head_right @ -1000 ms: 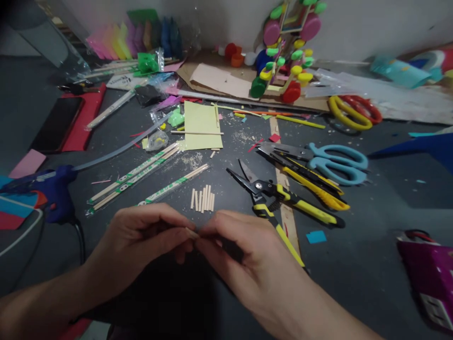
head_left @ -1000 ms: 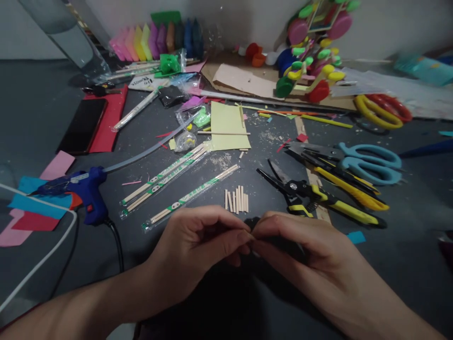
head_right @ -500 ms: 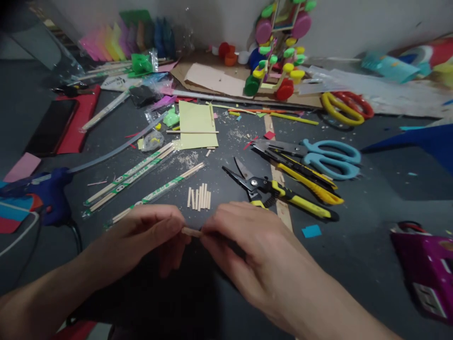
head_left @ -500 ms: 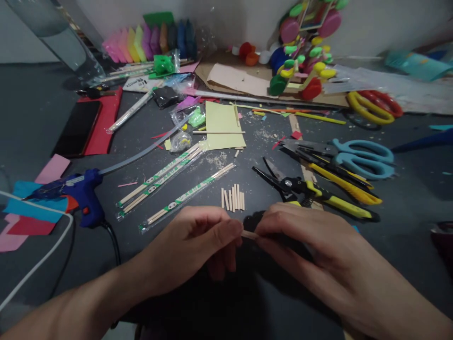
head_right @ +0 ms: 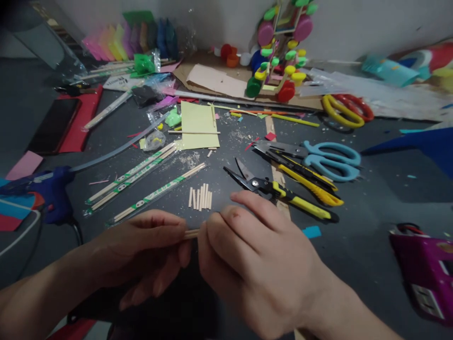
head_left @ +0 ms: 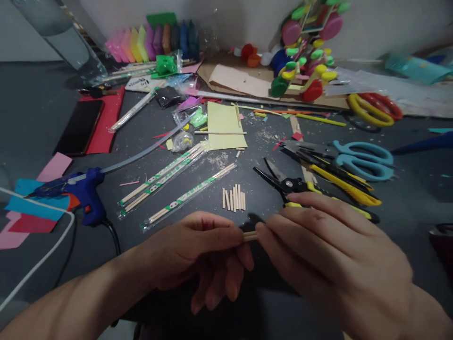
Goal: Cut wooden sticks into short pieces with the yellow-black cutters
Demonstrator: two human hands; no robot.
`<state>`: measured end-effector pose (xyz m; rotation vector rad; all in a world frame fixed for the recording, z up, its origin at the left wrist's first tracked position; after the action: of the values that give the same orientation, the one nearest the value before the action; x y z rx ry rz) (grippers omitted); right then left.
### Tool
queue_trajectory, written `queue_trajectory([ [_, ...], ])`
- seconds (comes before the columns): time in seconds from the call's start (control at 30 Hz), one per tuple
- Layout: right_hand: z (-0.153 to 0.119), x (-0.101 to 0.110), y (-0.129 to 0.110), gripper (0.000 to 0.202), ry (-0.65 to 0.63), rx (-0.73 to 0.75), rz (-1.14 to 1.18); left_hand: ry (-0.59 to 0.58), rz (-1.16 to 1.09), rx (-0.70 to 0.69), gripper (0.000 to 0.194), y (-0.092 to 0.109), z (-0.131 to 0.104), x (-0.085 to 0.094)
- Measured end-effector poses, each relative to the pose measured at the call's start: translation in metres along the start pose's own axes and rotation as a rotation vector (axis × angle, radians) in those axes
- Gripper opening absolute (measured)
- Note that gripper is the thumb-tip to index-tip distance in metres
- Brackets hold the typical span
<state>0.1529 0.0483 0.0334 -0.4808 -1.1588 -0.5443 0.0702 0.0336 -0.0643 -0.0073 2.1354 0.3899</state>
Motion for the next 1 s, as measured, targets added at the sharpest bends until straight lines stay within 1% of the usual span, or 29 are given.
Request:
queue_trajectory([
  [0.07,-0.001,0.003,0.005,0.025,0.037,-0.017,0.038,0.022,0.046,-0.028,0.032,0.002,0.000,0.001],
  [0.13,-0.001,0.008,0.014,0.020,0.082,-0.070,0.073,0.068,0.106,-0.102,0.034,0.007,0.000,0.002],
  [0.2,-0.002,0.016,0.032,0.012,0.155,-0.222,0.120,0.132,0.187,-0.206,0.035,0.015,-0.003,0.003],
  [0.23,-0.003,0.017,0.042,0.008,0.179,-0.330,0.179,0.172,0.237,-0.262,0.035,0.019,-0.005,0.003],
  [0.27,-0.005,0.014,0.051,0.007,0.176,-0.443,0.281,0.217,0.294,-0.316,0.034,0.022,-0.008,0.004],
  [0.3,-0.007,0.004,0.057,0.012,0.135,-0.549,0.431,0.254,0.356,-0.360,0.034,0.025,-0.010,0.003],
  [0.33,-0.009,-0.010,0.059,0.019,0.063,-0.642,0.617,0.277,0.421,-0.392,0.033,0.027,-0.013,0.003],
  [0.4,-0.012,-0.041,0.049,0.029,-0.128,-0.758,0.993,0.300,0.566,-0.430,0.032,0.028,-0.016,0.000],
  [0.43,-0.013,-0.052,0.042,0.033,-0.193,-0.798,1.138,0.303,0.639,-0.442,0.033,0.028,-0.016,-0.002],
  [0.47,-0.015,-0.059,0.037,0.035,-0.230,-0.829,1.238,0.302,0.702,-0.450,0.034,0.029,-0.017,-0.003],
  [0.5,-0.017,-0.063,0.034,0.036,-0.240,-0.858,1.293,0.300,0.743,-0.454,0.034,0.029,-0.017,-0.004],
  [0.57,-0.019,-0.066,0.033,0.035,-0.230,-0.885,1.324,0.283,0.748,-0.428,0.034,0.027,-0.016,-0.004],
  [0.63,-0.020,-0.065,0.034,0.034,-0.220,-0.885,1.339,0.250,0.717,-0.378,0.032,0.024,-0.014,-0.005],
  [0.7,-0.021,-0.064,0.034,0.032,-0.208,-0.877,1.391,0.234,0.734,-0.355,0.028,0.024,-0.014,-0.006],
  [0.77,-0.022,-0.065,0.034,0.030,-0.192,-0.873,1.458,0.234,0.795,-0.373,0.025,0.026,-0.015,-0.008],
  [0.87,-0.024,-0.068,0.033,0.028,-0.204,-0.868,1.538,0.221,0.830,-0.396,0.028,0.028,-0.016,-0.009],
  [0.93,-0.025,-0.071,0.030,0.029,-0.243,-0.865,1.579,0.201,0.773,-0.359,0.028,0.025,-0.015,-0.008],
  [1.0,-0.026,-0.073,0.026,0.030,-0.284,-0.861,1.609,0.172,0.652,-0.287,0.025,0.019,-0.012,-0.005],
])
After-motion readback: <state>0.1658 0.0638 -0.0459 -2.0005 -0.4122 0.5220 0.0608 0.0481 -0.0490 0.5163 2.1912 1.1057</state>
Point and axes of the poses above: each hand's wrist, its own z-axis towards the middle knuckle, its own x-axis out of the back of the hand, y = z × x, the point moved 9 cm from there along z, towards the middle knuckle, and after that the axes turned 5 degrees about -z, right-handed, at the moved point
